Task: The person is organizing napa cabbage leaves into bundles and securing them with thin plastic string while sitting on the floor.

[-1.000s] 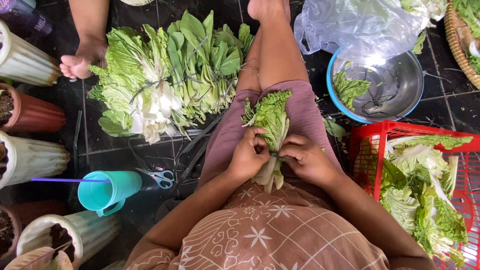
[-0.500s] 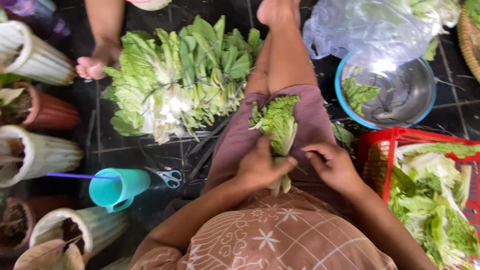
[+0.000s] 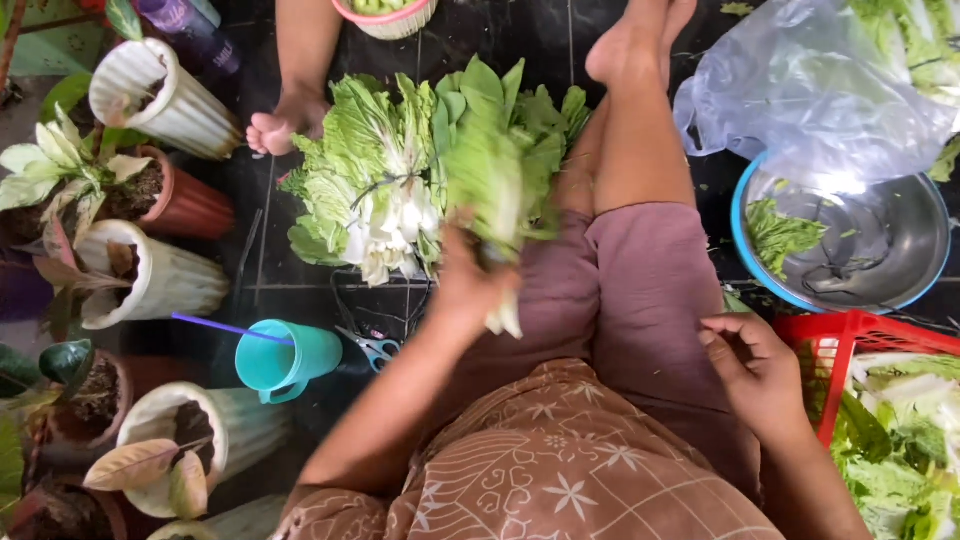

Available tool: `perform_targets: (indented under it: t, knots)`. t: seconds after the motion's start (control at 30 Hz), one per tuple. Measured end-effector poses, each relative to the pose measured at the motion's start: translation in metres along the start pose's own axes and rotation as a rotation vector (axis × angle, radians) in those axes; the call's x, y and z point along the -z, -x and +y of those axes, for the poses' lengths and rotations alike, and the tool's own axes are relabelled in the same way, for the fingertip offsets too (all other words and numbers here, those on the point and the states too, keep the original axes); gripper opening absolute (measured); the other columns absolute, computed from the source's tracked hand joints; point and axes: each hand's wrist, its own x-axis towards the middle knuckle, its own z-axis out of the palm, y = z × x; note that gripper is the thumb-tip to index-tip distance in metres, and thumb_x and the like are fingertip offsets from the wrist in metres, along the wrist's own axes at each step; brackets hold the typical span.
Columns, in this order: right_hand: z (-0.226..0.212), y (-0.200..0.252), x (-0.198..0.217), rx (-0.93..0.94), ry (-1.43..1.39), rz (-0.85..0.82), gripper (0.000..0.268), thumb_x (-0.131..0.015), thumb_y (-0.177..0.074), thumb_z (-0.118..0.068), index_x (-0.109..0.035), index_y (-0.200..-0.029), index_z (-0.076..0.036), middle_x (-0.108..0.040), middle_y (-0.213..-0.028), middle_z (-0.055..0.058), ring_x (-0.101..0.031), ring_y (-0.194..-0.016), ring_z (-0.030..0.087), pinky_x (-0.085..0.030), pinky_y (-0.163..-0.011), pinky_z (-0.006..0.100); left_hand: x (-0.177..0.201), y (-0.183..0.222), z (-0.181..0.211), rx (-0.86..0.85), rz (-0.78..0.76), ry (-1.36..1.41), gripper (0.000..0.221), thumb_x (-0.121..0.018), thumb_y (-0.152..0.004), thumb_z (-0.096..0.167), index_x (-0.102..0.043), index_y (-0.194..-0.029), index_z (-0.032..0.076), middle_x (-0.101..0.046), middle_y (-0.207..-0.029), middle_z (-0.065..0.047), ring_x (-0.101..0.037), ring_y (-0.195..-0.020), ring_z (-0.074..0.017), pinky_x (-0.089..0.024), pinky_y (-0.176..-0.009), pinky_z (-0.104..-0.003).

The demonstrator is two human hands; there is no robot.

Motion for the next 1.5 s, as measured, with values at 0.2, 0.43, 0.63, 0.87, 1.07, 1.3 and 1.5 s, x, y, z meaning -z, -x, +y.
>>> perform_targets:
  t: [0.2,0.43,0.63,0.87,1.07,1.3,1.5]
  knots:
    - [0.014,0.000,-0.004,0.021,0.001,0.051,0.019,-0.069,-0.096,-0.006,-0.073,-0.115,-0.005,-0.071,-0.115,0.008,-0.066,-0.112,0.019,-0.049,-0.104,0.030,0.110,-0.120,-0.062,-0.490,0.290,-0.322,0.080,-0.065,-0.084,-0.008,-0.026,-0.152,0.006,-0.053,-0.114,-0.011,-0.053,-0.072,-0.0115,-0.045,-0.058,-0.027]
    - [0.014,-0.005,-0.012,0.080,-0.091,0.120,0.027,-0.077,-0.087,-0.003,-0.077,-0.114,-0.007,-0.071,-0.098,0.016,-0.072,-0.096,0.030,-0.061,-0.081,0.046,0.159,-0.213,-0.188,-0.335,0.282,-1.298,0.090,-0.074,-0.080,0.054,-0.047,-0.156,0.013,-0.044,-0.157,-0.015,-0.043,-0.143,-0.0410,-0.040,-0.106,-0.064]
    - [0.007,-0.002,0.031,0.144,0.020,0.202,0.021,-0.075,-0.089,-0.005,-0.075,-0.109,-0.002,-0.071,-0.095,0.020,-0.072,-0.094,0.041,-0.057,-0.085,0.052,0.133,-0.183,-0.165,-0.297,0.367,-1.383,0.092,-0.072,-0.086,0.048,-0.037,-0.163,0.010,-0.033,-0.161,-0.025,-0.030,-0.142,-0.0527,-0.038,-0.092,-0.086]
    - [0.107,-0.006,0.116,-0.238,0.307,0.376,0.019,-0.076,-0.093,-0.014,-0.078,-0.112,-0.016,-0.072,-0.102,0.011,-0.071,-0.102,0.033,-0.054,-0.090,0.045,0.063,-0.161,-0.153,-1.053,0.335,-0.957,0.089,-0.095,-0.064,0.030,-0.065,-0.144,0.003,-0.055,-0.134,-0.035,-0.054,-0.123,-0.0556,-0.045,-0.098,-0.064]
    - [0.094,-0.036,0.077,-0.285,0.337,0.074,0.023,-0.067,-0.092,-0.015,-0.076,-0.112,-0.007,-0.076,-0.103,0.023,-0.069,-0.107,0.046,-0.052,-0.095,0.056,-0.070,-0.064,-0.121,-1.033,-0.004,-0.831,0.068,-0.090,-0.069,0.030,-0.069,-0.128,0.003,-0.066,-0.107,-0.024,-0.064,-0.103,-0.0483,-0.050,-0.089,-0.059]
    - [0.191,-0.090,-0.034,-0.346,1.257,-0.577,0.038,-0.060,-0.093,-0.021,-0.077,-0.127,-0.020,-0.080,-0.109,-0.004,-0.066,-0.112,0.007,-0.042,-0.109,0.013,-0.083,-0.042,-0.136,-0.433,-0.240,-1.211,0.059,-0.067,-0.090,0.055,-0.054,-0.141,0.029,-0.036,-0.161,-0.002,-0.024,-0.153,-0.0311,-0.020,-0.121,-0.063]
    - [0.264,-0.091,-0.051,-0.635,0.936,-0.195,0.020,-0.063,-0.089,-0.016,-0.080,-0.093,-0.009,-0.077,-0.086,0.010,-0.077,-0.087,0.033,-0.060,-0.066,0.052,-0.082,-0.043,-0.141,-0.488,-0.153,-1.215,0.055,-0.072,-0.085,0.052,-0.061,-0.135,0.029,-0.039,-0.159,0.001,-0.027,-0.152,-0.0286,-0.027,-0.119,-0.062]
